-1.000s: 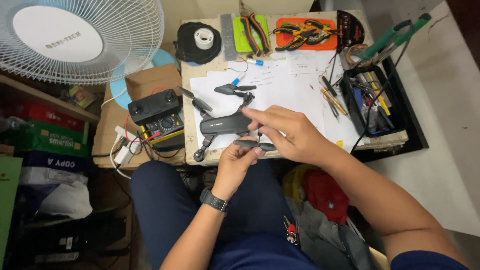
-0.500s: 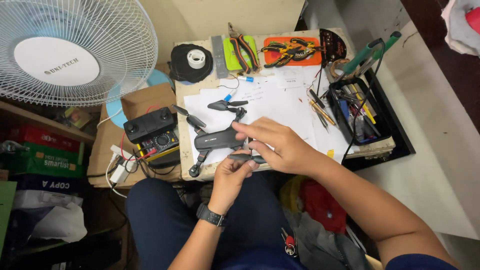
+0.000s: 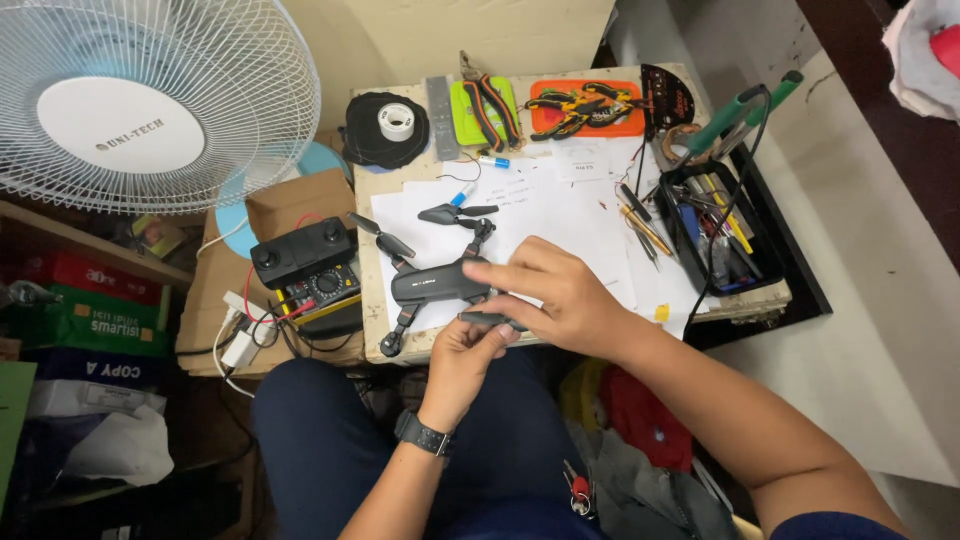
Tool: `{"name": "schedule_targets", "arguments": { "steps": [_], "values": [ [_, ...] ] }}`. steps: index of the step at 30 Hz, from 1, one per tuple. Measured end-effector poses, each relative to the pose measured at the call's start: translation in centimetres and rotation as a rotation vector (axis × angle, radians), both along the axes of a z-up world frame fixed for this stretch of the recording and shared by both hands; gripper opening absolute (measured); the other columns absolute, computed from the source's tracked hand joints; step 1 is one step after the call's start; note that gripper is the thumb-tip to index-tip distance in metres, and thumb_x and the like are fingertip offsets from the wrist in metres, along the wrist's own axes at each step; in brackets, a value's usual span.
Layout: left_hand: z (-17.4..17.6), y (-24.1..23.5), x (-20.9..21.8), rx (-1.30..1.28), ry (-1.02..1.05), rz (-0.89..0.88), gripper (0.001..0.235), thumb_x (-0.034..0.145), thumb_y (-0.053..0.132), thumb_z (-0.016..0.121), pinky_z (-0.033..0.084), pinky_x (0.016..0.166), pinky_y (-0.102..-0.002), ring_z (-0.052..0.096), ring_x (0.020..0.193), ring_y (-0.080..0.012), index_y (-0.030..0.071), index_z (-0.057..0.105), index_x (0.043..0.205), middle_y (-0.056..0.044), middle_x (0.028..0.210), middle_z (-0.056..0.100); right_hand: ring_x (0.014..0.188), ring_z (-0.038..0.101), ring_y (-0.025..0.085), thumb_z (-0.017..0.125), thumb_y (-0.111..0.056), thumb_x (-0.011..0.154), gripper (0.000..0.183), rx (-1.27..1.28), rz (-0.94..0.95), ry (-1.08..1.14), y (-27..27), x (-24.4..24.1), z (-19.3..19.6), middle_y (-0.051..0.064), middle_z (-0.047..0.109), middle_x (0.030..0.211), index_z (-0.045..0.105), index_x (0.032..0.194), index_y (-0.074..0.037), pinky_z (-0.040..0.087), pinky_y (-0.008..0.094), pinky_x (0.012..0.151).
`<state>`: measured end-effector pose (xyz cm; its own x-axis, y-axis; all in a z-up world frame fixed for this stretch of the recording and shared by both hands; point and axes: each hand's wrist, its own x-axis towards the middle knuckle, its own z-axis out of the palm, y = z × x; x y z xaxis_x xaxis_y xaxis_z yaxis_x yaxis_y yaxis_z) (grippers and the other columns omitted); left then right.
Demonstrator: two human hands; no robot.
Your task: The person attaches propellers to a small black drone, rotating each propeller to align and secure it onto the motor mounts. The person then picks up a folded instruction sheet and unfolds it to view diagrams.
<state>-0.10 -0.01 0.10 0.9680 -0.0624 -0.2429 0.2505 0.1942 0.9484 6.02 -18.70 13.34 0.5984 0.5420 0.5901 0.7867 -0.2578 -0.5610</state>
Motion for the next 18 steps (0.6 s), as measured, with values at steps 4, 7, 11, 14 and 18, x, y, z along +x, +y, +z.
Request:
{"name": "schedule_targets", "arguments": {
  "steps": [4, 7, 11, 14, 18],
  "values": [
    [-0.8, -0.1, 0.1, -0.034, 0.019, 0.006, 0.036, 0.103, 0.011, 0.089, 0.072, 0.087, -0.03, 0.087, 0.101, -0.0218, 0.004, 0.082, 0.137, -0.017, 0.111, 0.091, 0.102, 0.079, 0.039, 0.062, 0.002, 0.115, 0.052, 0.032, 0.098, 0.147, 0.2, -0.8, 1.7, 0.018, 0.082, 0.115, 0.063, 0.167, -0.005, 0.065, 0.05, 0.09],
    [-1.0, -0.1, 0.1, -0.011, 0.01, 0.002, 0.034, 0.103, 0.013, 0.089, 0.071, 0.085, -0.028, 0.086, 0.099, -0.0173, 0.008, 0.084, 0.137, -0.01, 0.109, 0.091, 0.086, 0.071, 0.025, 0.079, -0.006, 0.109, 0.045, 0.006, 0.017, 0.032, 0.1, -0.5, 0.9, 0.008, 0.073, 0.095, 0.078, 0.154, -0.009, 0.062, 0.038, 0.081],
    [-0.5, -0.2, 0.0, -0.007, 0.017, 0.003, 0.034, 0.103, 0.012, 0.089, 0.072, 0.085, -0.03, 0.087, 0.1, -0.0197, 0.005, 0.083, 0.137, -0.014, 0.109, 0.091, 0.092, 0.078, 0.032, 0.073, -0.005, 0.112, 0.045, -0.006, 0.036, 0.091, 0.3, -1.0, 1.9, 0.013, 0.08, 0.103, 0.075, 0.156, -0.008, 0.065, 0.043, 0.083],
    [-2.3, -0.2, 0.4, -0.013, 0.019, 0.004, 0.032, 0.104, 0.012, 0.089, 0.071, 0.086, -0.029, 0.086, 0.099, -0.0189, 0.005, 0.083, 0.135, -0.013, 0.109, 0.09, 0.089, 0.078, 0.029, 0.075, -0.006, 0.111, 0.041, 0.014, 0.019, 0.1, 0.0, -0.7, 1.4, 0.011, 0.079, 0.101, 0.078, 0.152, -0.009, 0.064, 0.041, 0.08],
    [0.0, -0.2, 0.0, -0.025, 0.011, 0.006, 0.034, 0.104, 0.012, 0.089, 0.072, 0.087, -0.029, 0.086, 0.1, -0.0181, 0.005, 0.082, 0.136, -0.012, 0.107, 0.089, 0.097, 0.08, 0.033, 0.074, -0.002, 0.11, 0.047, 0.007, 0.046, 0.102, 0.2, -0.6, 2.3, 0.015, 0.082, 0.107, 0.075, 0.156, -0.008, 0.066, 0.044, 0.085]
  ]
}}
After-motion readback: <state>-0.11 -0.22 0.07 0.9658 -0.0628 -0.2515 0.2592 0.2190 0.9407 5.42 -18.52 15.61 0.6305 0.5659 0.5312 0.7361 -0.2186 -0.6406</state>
